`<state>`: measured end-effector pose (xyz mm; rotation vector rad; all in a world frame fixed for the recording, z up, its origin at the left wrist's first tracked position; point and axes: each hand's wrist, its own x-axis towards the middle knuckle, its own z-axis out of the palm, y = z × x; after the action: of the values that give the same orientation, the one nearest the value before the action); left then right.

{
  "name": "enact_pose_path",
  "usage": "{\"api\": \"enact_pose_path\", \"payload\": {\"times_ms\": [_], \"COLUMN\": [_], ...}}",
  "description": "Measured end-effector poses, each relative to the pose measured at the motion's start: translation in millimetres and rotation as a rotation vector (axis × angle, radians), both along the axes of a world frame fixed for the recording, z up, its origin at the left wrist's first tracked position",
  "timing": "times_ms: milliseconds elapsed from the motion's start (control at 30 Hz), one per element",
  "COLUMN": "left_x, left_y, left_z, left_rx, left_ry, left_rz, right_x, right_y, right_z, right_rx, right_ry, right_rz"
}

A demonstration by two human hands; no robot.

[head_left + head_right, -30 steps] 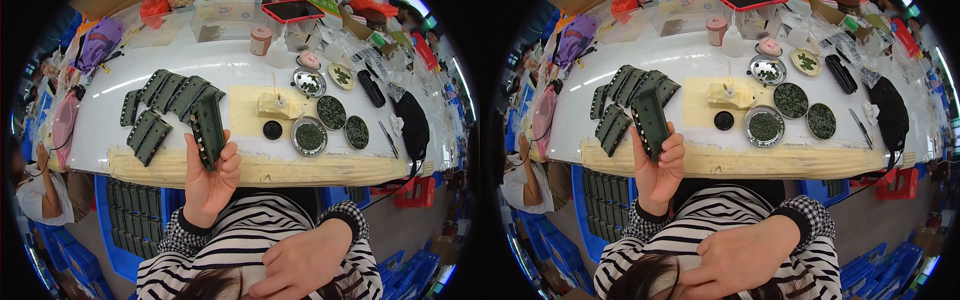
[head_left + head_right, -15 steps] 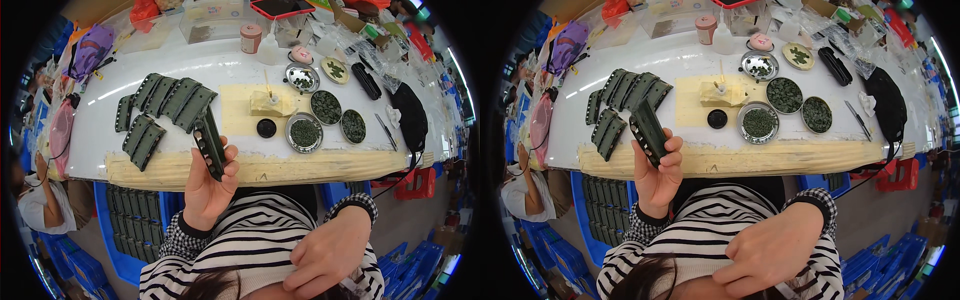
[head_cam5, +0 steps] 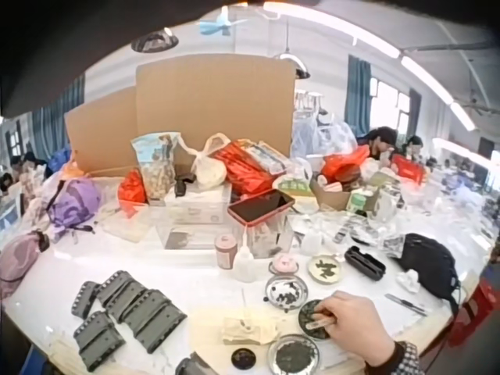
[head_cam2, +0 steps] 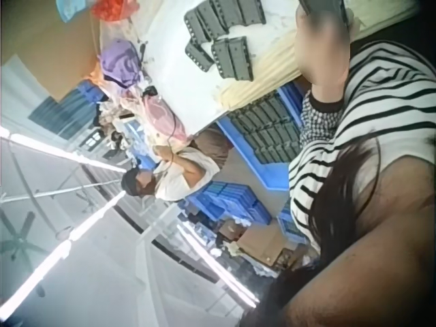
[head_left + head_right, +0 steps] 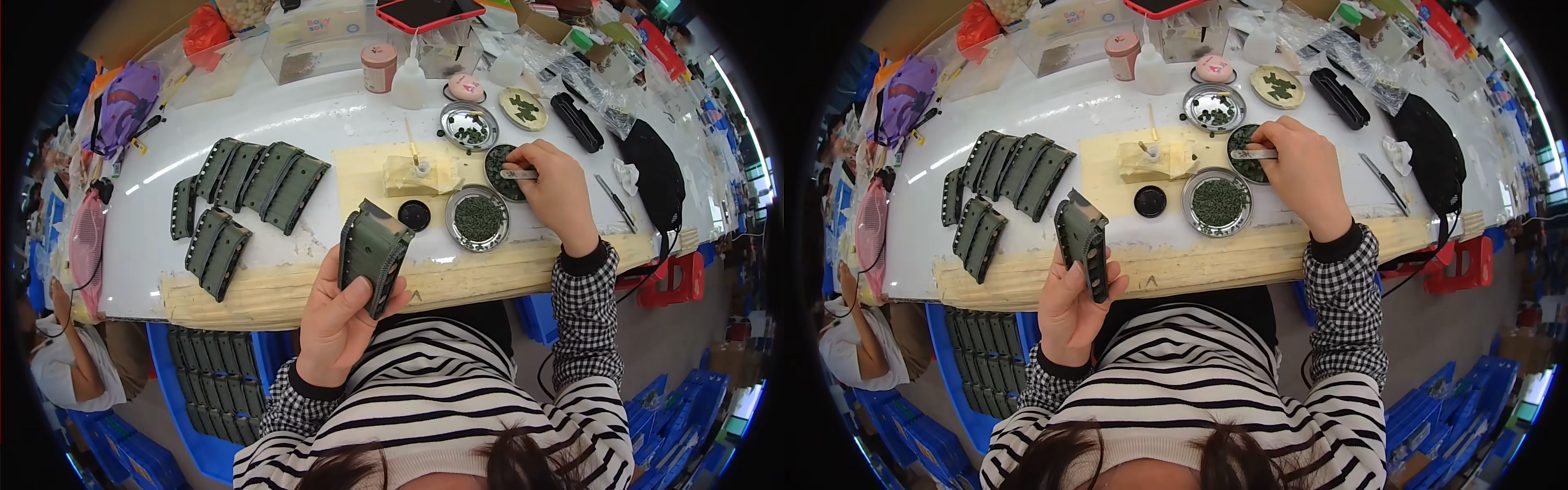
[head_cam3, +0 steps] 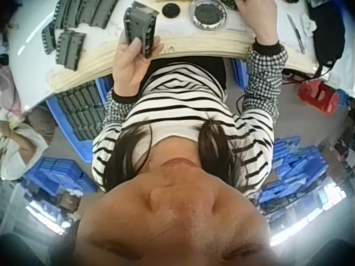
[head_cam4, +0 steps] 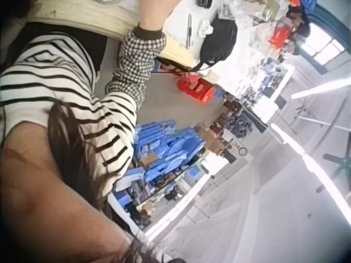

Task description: Cleaning small plastic toy tank tread parts using a handheld tool.

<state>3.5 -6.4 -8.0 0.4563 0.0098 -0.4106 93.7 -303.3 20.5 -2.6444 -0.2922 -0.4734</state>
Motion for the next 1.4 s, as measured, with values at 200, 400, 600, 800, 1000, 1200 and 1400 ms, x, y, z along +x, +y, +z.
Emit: {"api": "enact_pose_path", "payload": {"times_ms": [200,400,600,800,1000,1200,1400], "left_x": [3.5,2.0,1.6,0.9,0.3,3.3,11.7], "left_y": [-1.3,-7.0,-6.6,-15.5,-17.7,-17.7,-13.8], "left_z": [8.1,13.1,11.7,16.0,9.4,2.4,1.6], "left_rx": [0.131,0.28,0.397,0.513,0.661,0.878,1.098], "left_ry": [0.011,-0.051,-0.131,-0.19,-0.377,-0.52,-0.734], "left_rz": [-0.007,0.025,0.066,0.14,0.231,0.298,0.329], "right_x": [-3.4,-6.1,-5.5,-5.0,-6.7,-51.3,-69.8], "right_y": [3.8,4.7,1.5,2.3,9.9,60.2,103.5], "right_z": [1.0,0.0,-3.5,-4.0,6.8,31.9,18.6], "right_rx": [-0.092,-0.124,-0.26,-0.218,-0.122,0.2,0.407], "right_ry": [-0.014,-0.143,-0.223,-0.265,-0.39,-0.298,-0.105], "right_rz": [-0.026,0.017,0.023,0.026,0.037,0.234,0.486]}}
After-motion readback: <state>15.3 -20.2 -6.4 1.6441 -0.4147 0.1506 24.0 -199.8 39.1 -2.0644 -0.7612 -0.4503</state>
